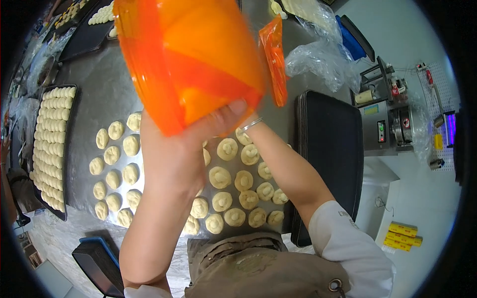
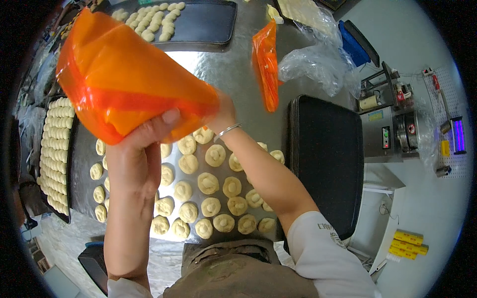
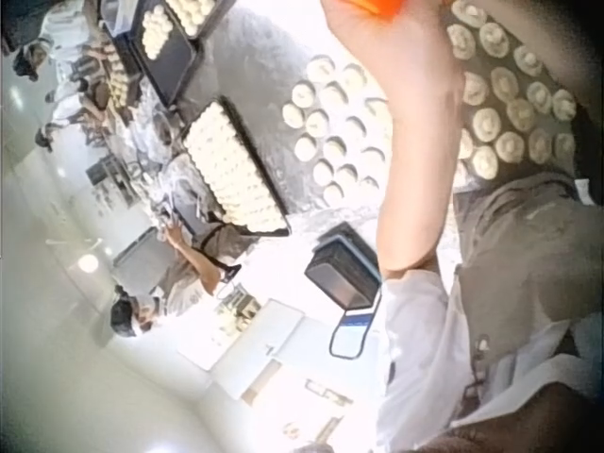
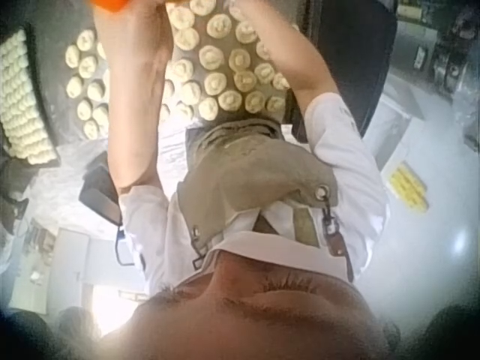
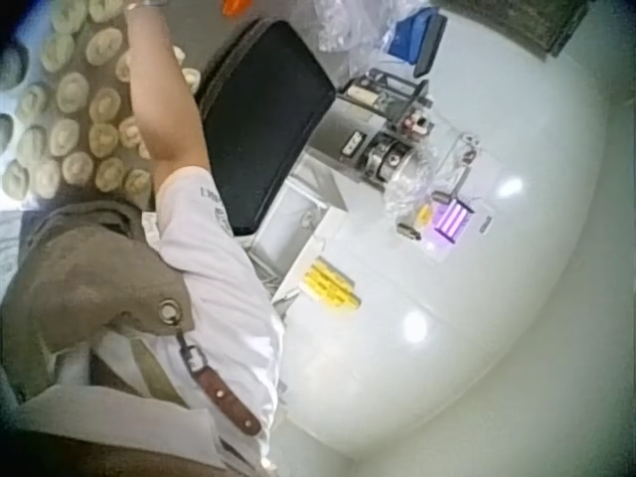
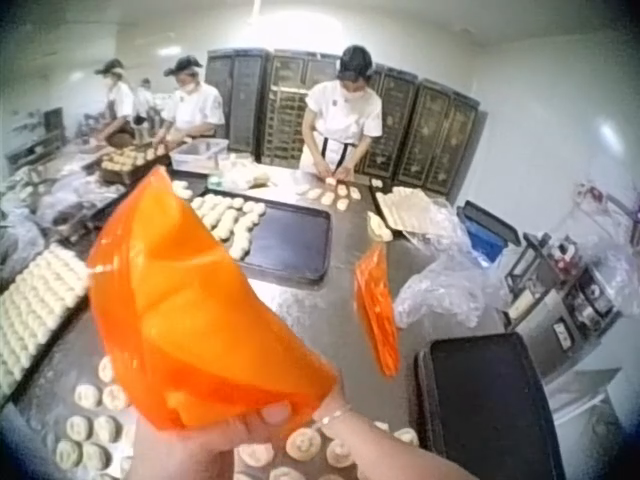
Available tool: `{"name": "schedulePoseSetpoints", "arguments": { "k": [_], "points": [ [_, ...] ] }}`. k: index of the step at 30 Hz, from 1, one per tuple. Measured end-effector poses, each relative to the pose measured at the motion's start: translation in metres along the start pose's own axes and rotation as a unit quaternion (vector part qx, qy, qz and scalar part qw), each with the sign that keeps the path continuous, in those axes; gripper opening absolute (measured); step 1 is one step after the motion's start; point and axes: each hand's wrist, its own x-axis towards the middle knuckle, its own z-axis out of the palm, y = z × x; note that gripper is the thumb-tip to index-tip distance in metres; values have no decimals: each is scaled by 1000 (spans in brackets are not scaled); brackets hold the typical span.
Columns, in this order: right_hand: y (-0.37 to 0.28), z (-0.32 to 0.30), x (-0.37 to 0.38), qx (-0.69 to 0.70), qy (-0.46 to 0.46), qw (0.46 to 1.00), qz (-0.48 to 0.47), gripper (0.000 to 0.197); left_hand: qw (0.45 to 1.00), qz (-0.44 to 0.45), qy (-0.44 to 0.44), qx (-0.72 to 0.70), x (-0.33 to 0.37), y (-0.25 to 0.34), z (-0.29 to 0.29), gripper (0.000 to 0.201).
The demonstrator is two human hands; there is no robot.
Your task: Squeezing orange-colored filling from a piping bag onto pre-portioned pieces of dough.
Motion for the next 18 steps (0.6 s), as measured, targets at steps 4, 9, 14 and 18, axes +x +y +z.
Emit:
{"name": "schedulePoseSetpoints", "arguments": {
  "k": [4, 9, 14, 18],
  "points": [
    [36, 40, 3, 133, 43, 988, 63, 21, 999, 12, 28, -28, 17, -12, -5, 31],
    [43, 59, -5, 143, 52, 988, 20, 20, 997, -8, 70, -22, 26, -31, -25, 33],
    [47, 60, -8, 146, 63, 987, 33, 20, 997, -33, 73, -22, 29, -34, -28, 33],
    [50, 60, -4, 108, 54, 992, 32, 21, 997, -32, 72, -26, 30, -34, -27, 33]
  ]
}}
